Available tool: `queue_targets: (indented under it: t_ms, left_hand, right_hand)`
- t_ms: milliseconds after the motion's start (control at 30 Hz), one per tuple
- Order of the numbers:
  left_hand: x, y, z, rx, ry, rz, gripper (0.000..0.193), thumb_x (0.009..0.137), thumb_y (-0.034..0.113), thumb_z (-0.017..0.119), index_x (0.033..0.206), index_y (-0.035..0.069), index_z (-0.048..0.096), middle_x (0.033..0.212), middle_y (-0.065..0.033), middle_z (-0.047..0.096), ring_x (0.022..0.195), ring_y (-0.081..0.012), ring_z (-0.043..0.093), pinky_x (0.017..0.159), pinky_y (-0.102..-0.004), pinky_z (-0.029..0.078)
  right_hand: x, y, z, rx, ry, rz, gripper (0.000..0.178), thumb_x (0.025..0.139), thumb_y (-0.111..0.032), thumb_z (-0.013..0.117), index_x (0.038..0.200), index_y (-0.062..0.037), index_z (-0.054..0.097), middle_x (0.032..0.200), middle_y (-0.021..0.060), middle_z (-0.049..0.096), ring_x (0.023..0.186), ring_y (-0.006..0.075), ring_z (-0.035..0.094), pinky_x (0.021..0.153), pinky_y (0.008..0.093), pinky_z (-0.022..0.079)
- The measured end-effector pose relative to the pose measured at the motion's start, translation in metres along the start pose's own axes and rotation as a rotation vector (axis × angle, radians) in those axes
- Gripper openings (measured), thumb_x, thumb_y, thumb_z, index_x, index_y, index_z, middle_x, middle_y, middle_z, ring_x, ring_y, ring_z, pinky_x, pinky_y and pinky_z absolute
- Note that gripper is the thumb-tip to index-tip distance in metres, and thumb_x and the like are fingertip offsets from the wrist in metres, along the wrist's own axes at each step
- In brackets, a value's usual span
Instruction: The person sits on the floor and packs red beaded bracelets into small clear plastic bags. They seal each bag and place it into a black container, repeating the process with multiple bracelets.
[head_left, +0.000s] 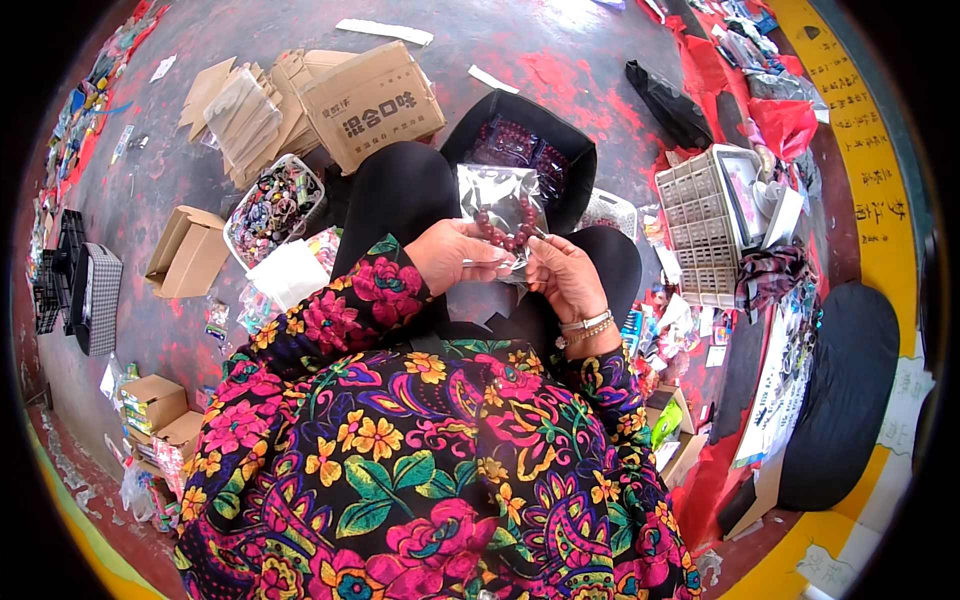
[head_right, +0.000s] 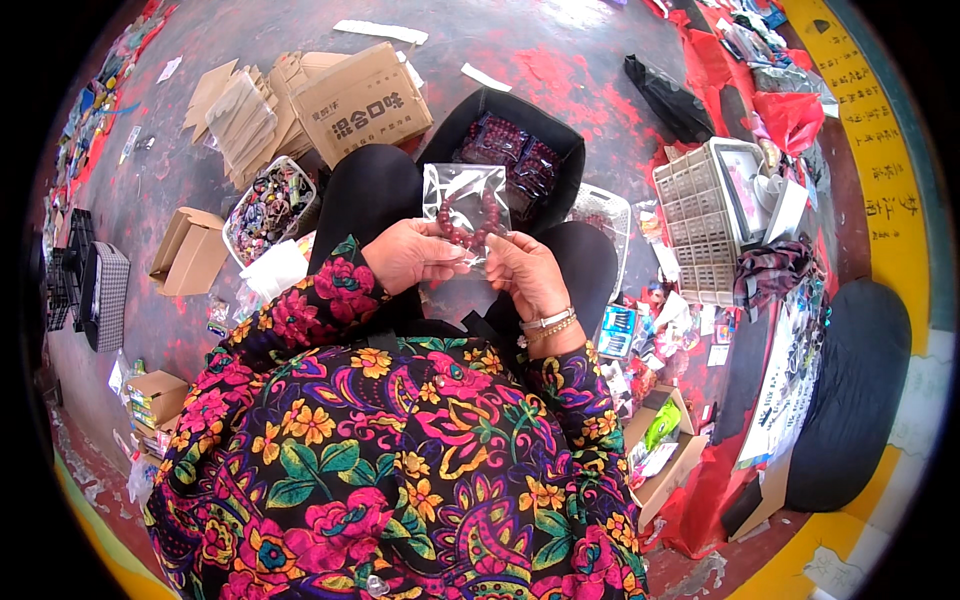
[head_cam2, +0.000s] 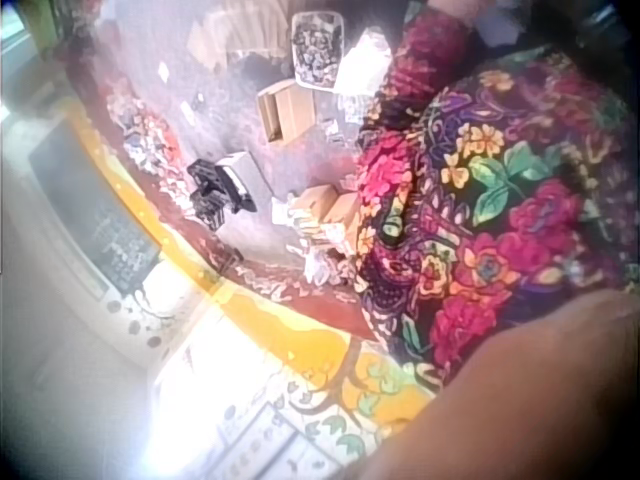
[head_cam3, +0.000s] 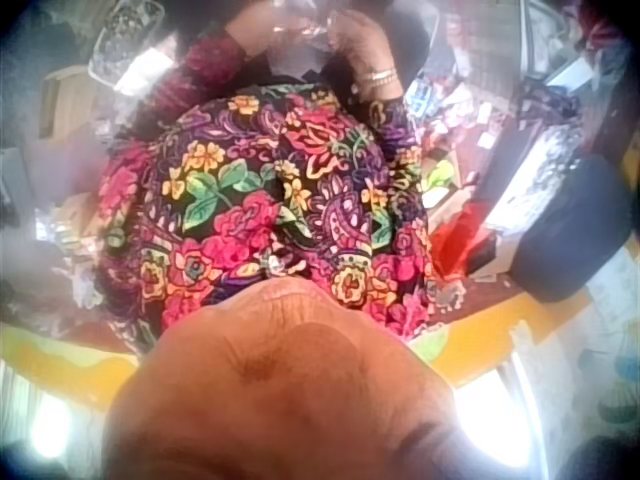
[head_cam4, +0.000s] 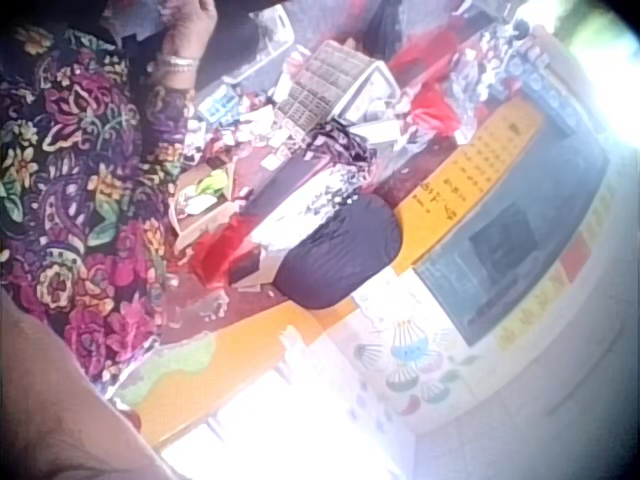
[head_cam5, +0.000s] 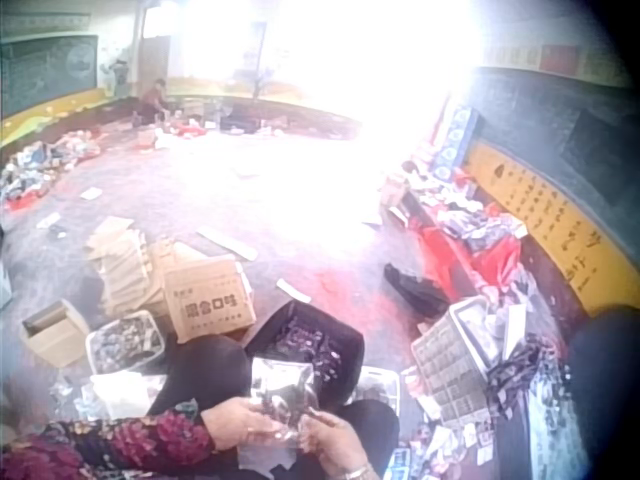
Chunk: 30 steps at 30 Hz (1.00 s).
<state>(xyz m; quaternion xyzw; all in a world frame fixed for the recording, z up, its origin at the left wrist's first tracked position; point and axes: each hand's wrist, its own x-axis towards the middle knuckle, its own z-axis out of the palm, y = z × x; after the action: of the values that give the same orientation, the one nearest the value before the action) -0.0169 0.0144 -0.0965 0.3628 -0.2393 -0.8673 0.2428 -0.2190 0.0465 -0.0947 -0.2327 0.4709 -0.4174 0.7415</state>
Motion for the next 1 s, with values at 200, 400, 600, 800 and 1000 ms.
queue_targets:
  t_ms: [200, 400, 600, 800, 1000]
  left_hand:
    - [-0.006, 0.001, 0.008, 0.105, -0.035, 0.043, 0.025, 0.079, 0.009, 0.065, 0.103, 0.004, 0.060, 0.083, -0.0059, 0.065, 0.067, -0.0108, 0.058, 0.059, -0.0226, 0.044]
    - [-0.006, -0.002, 0.007, 0.221, -0.070, 0.062, 0.029, 0.080, 0.016, 0.066, 0.106, 0.005, 0.058, 0.087, -0.0032, 0.064, 0.071, -0.0096, 0.057, 0.061, -0.0224, 0.043]
    - [0.001, 0.002, 0.006, -0.028, -0.008, 0.130, 0.024, 0.087, 0.018, 0.059, 0.107, 0.004, 0.057, 0.103, -0.0065, 0.061, 0.093, -0.0146, 0.058, 0.080, -0.0306, 0.047]
    - [0.005, 0.003, 0.002, -0.229, -0.040, 0.197, 0.024, 0.088, 0.018, 0.058, 0.104, 0.000, 0.058, 0.106, -0.0149, 0.060, 0.097, -0.0225, 0.059, 0.086, -0.0374, 0.048]
    - [0.003, 0.002, 0.001, -0.197, -0.034, 0.223, 0.029, 0.090, 0.020, 0.053, 0.108, -0.003, 0.055, 0.107, -0.0182, 0.060, 0.098, -0.0246, 0.059, 0.086, -0.0384, 0.047]
  right_hand:
    - [-0.001, 0.002, 0.002, 0.035, 0.025, 0.064, 0.017, 0.084, -0.019, 0.063, 0.091, -0.0032, 0.061, 0.073, 0.0026, 0.063, 0.057, 0.0094, 0.059, 0.046, 0.0188, 0.045]
    - [0.001, 0.006, -0.004, 0.050, 0.062, -0.011, 0.019, 0.082, -0.018, 0.066, 0.094, -0.0024, 0.063, 0.076, 0.0013, 0.064, 0.060, 0.0073, 0.057, 0.050, 0.0190, 0.044]
    - [0.001, 0.005, -0.006, 0.046, 0.039, -0.022, 0.018, 0.080, -0.016, 0.068, 0.091, -0.0020, 0.063, 0.075, 0.0008, 0.063, 0.060, 0.0079, 0.057, 0.052, 0.0196, 0.044]
    - [-0.004, 0.003, 0.002, -0.024, 0.005, 0.015, 0.017, 0.079, -0.014, 0.070, 0.090, -0.0015, 0.064, 0.073, 0.0010, 0.063, 0.059, 0.0075, 0.056, 0.053, 0.0194, 0.043]
    - [-0.002, 0.005, 0.002, -0.048, 0.007, -0.026, 0.018, 0.080, -0.014, 0.069, 0.091, -0.0006, 0.063, 0.077, 0.0017, 0.063, 0.065, 0.0080, 0.057, 0.058, 0.0208, 0.045]
